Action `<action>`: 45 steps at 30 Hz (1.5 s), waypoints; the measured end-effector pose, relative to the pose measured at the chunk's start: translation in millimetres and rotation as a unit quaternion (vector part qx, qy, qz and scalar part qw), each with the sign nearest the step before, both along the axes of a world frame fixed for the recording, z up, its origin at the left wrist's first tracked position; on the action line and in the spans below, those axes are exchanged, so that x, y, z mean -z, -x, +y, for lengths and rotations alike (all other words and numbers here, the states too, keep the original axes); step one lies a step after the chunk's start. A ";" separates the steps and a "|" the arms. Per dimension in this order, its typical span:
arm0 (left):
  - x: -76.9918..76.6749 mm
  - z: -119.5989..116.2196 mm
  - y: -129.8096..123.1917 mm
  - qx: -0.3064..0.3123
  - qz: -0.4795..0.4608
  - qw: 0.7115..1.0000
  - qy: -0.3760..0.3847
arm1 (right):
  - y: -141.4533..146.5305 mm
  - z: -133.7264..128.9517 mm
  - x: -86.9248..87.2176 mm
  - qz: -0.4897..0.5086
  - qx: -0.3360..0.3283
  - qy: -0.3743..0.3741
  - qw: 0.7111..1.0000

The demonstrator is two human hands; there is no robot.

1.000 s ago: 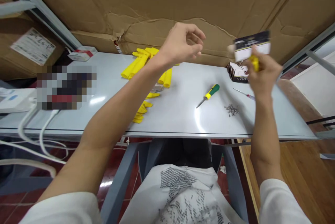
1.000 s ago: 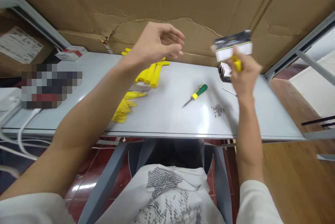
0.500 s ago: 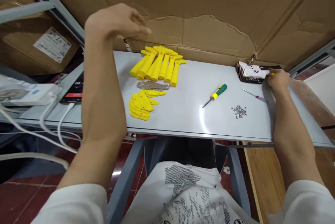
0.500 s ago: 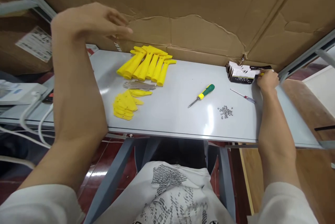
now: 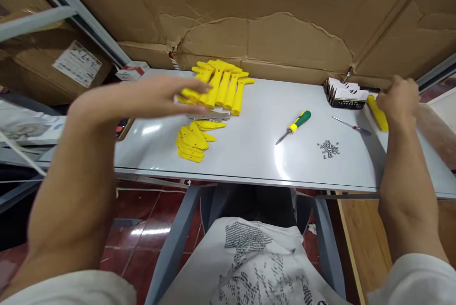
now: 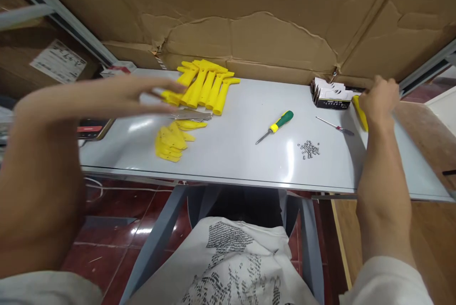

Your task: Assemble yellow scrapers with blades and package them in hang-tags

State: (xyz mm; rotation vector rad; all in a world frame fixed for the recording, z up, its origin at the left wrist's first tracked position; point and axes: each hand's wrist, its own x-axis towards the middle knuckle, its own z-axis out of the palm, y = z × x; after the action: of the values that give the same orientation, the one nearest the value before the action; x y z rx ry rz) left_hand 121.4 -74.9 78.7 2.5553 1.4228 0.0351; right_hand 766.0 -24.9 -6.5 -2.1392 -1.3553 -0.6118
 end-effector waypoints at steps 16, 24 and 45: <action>75.6 -52.5 23.9 0.093 0.063 0.994 0.019 | 114.7 -14.3 -0.8 0.000 -0.328 0.023 0.944; 82.6 -69.1 -17.4 0.136 0.214 0.964 -0.082 | 106.2 -10.6 -1.7 0.023 -0.311 0.019 0.950; 85.7 -55.4 -30.7 0.124 0.077 0.989 -0.036 | 110.6 -20.5 2.2 -0.069 -0.313 0.048 0.946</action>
State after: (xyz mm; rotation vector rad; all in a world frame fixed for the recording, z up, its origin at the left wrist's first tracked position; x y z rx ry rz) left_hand 152.1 -130.3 -7.0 2.8290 1.1589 -0.1569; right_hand 655.5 -45.3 -8.7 -1.6057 -2.0466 -0.4419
